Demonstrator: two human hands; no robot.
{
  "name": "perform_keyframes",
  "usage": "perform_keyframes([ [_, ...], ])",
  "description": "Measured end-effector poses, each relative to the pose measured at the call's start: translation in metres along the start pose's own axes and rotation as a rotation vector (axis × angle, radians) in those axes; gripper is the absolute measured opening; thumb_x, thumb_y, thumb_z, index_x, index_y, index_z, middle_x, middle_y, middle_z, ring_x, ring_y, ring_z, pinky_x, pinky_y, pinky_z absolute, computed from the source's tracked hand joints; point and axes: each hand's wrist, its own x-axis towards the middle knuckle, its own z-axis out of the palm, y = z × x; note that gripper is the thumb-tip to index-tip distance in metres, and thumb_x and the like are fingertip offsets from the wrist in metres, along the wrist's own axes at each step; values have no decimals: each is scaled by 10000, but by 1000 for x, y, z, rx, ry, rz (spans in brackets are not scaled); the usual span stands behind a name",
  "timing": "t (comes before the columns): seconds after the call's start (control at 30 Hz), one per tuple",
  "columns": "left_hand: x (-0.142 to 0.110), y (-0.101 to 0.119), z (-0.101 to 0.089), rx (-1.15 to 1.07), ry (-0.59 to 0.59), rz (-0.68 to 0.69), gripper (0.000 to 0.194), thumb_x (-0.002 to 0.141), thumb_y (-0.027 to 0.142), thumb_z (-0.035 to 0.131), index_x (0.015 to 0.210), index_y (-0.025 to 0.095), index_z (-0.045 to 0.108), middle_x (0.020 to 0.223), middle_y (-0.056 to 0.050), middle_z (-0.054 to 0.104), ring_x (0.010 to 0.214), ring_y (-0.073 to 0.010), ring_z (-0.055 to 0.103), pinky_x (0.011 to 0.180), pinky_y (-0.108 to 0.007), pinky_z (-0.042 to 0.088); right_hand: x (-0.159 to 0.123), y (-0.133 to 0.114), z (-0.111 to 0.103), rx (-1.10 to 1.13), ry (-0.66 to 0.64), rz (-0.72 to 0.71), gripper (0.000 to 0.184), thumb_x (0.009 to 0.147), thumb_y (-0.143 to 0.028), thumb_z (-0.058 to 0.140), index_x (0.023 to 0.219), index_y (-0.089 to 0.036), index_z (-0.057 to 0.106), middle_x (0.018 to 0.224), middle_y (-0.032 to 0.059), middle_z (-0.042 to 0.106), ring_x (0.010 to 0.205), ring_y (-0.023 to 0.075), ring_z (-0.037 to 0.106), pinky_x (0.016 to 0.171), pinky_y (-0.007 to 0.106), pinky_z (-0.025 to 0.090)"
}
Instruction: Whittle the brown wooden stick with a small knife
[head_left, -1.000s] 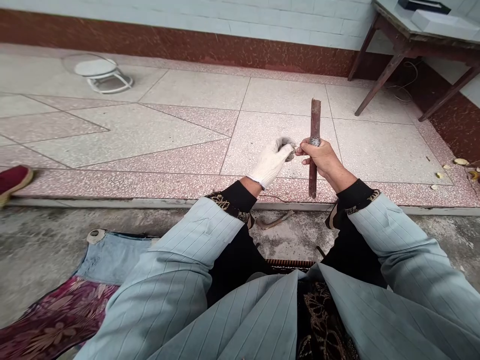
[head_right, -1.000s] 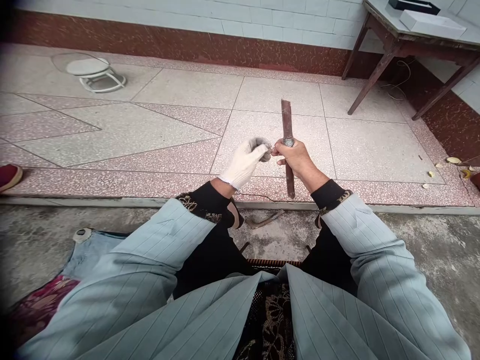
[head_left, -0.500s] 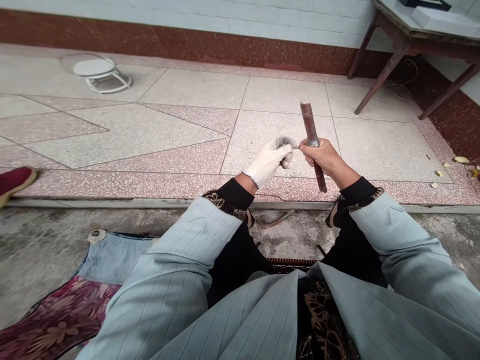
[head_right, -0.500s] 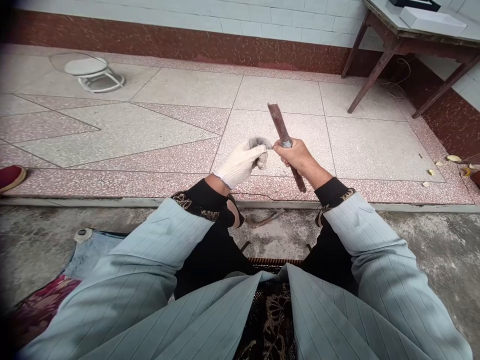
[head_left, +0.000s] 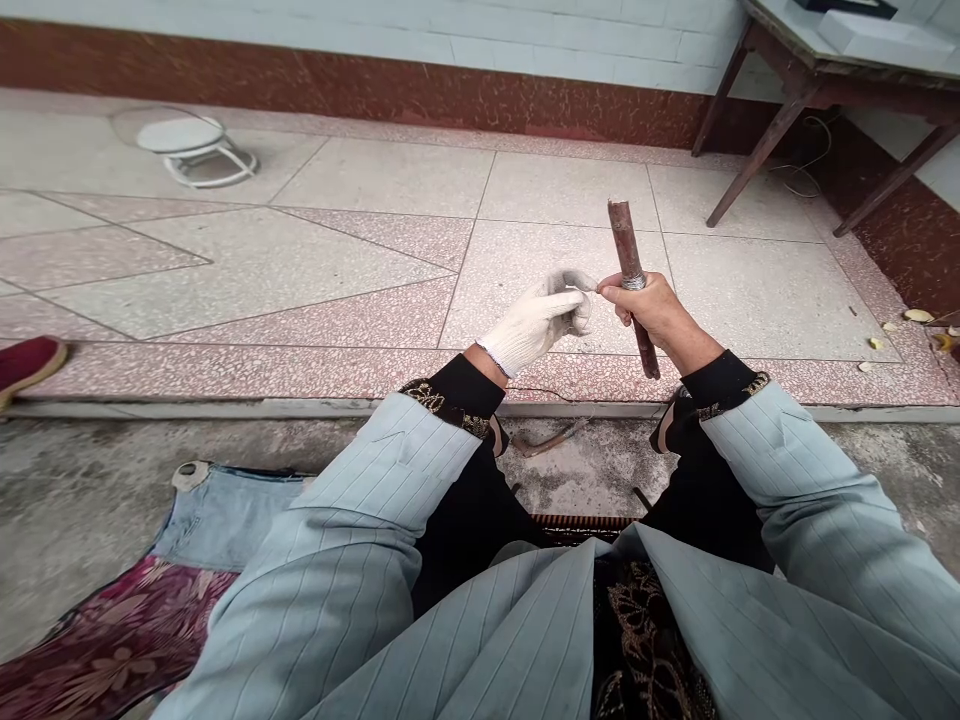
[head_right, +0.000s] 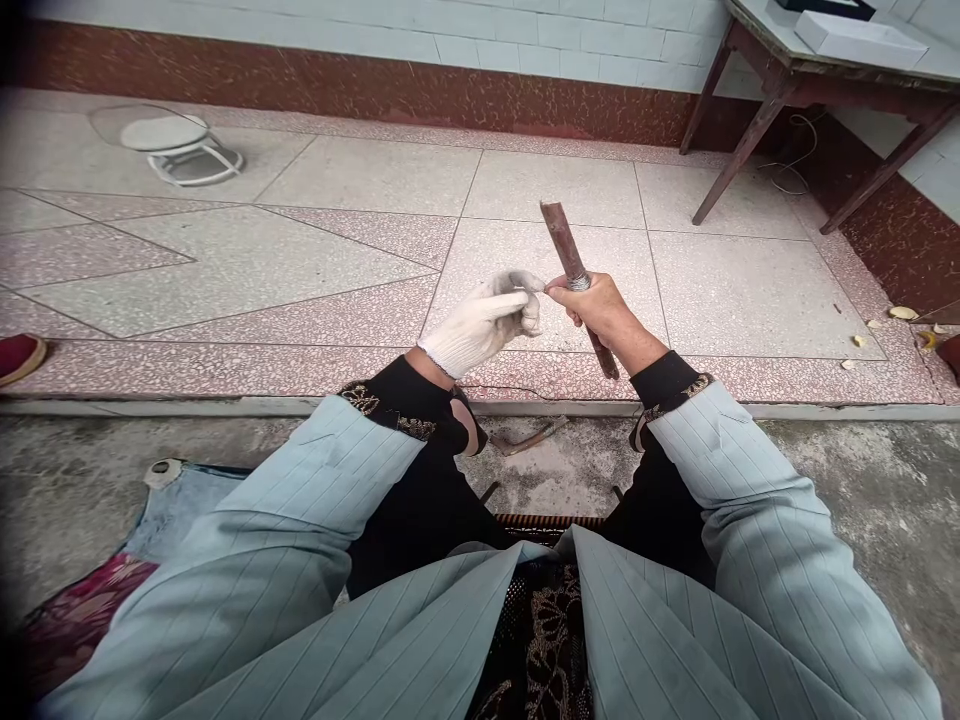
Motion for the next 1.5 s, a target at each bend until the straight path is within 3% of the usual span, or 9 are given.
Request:
perform_keyframes([
  [0.2, 3, -4, -1, 331, 52, 154, 346, 667, 76, 702, 959, 175, 545, 770, 38, 489, 676, -72, 477, 649, -232, 403, -2, -4, 6, 12, 92, 36, 96, 734, -180, 673, 685, -191, 591, 446, -54, 439, 397, 80, 386, 377, 241, 303],
  [0.4, 5, -11, -2, 825, 243, 226, 251, 782, 130, 609, 1030, 170, 595, 724, 30, 470, 637, -104, 422, 642, -266, 369, 0, -1, 11, -35, 103, 70, 115, 733, -194, 683, 684, -188, 579, 436, -58, 426, 375, 83, 382, 352, 241, 279],
  [0.53, 10, -16, -10, 1106, 259, 370, 228, 845, 187, 575, 1063, 168, 642, 769, -6, 546, 741, -145, 509, 758, -303, 421, 2, -1, 8, -26, 115, 87, 100, 741, -177, 674, 698, -179, 584, 458, -59, 428, 380, 75, 382, 349, 233, 277],
  [0.63, 11, -14, -15, 1181, 259, 430, 163, 886, 245, 563, 979, 176, 677, 912, -45, 609, 894, -180, 562, 854, -344, 452, 2, -1, 7, -6, 109, 69, 87, 743, -158, 666, 707, -177, 589, 468, -61, 425, 389, 74, 384, 354, 230, 288],
  [0.77, 11, -11, -15, 1001, 271, 461, 129, 888, 268, 590, 876, 167, 670, 1056, -69, 620, 978, -178, 581, 884, -358, 481, 3, 1, 5, -48, 96, 9, 55, 754, -173, 660, 731, -178, 610, 497, -52, 451, 404, 73, 391, 371, 231, 301],
  [0.93, 12, -14, -9, 497, 281, 272, 175, 959, 277, 479, 905, 161, 598, 880, -42, 654, 713, -92, 586, 705, -278, 505, 3, 4, 4, -71, 68, -21, 31, 763, -170, 640, 738, -179, 625, 480, -51, 440, 409, 79, 388, 389, 235, 299],
  [1.03, 14, -15, -6, 321, 293, 238, 166, 956, 292, 504, 874, 160, 561, 841, -36, 659, 651, -74, 580, 663, -255, 502, 1, 3, 4, -59, 52, -37, 29, 764, -169, 643, 739, -178, 630, 469, -55, 433, 406, 78, 380, 391, 235, 295],
  [1.37, 17, -19, -9, 164, 267, 213, 190, 936, 354, 572, 927, 168, 535, 851, -25, 657, 630, -71, 614, 657, -254, 529, -3, -5, 5, -109, 16, -7, 67, 790, -212, 669, 781, -147, 678, 420, -51, 421, 382, 84, 380, 368, 239, 277],
  [1.5, 16, -17, -6, 150, 261, 210, 196, 936, 356, 578, 903, 168, 533, 834, -22, 661, 647, -71, 619, 687, -256, 537, -3, -3, 3, 14, -29, 66, 132, 801, -275, 693, 798, -149, 653, 412, -67, 386, 377, 80, 359, 368, 235, 275],
])
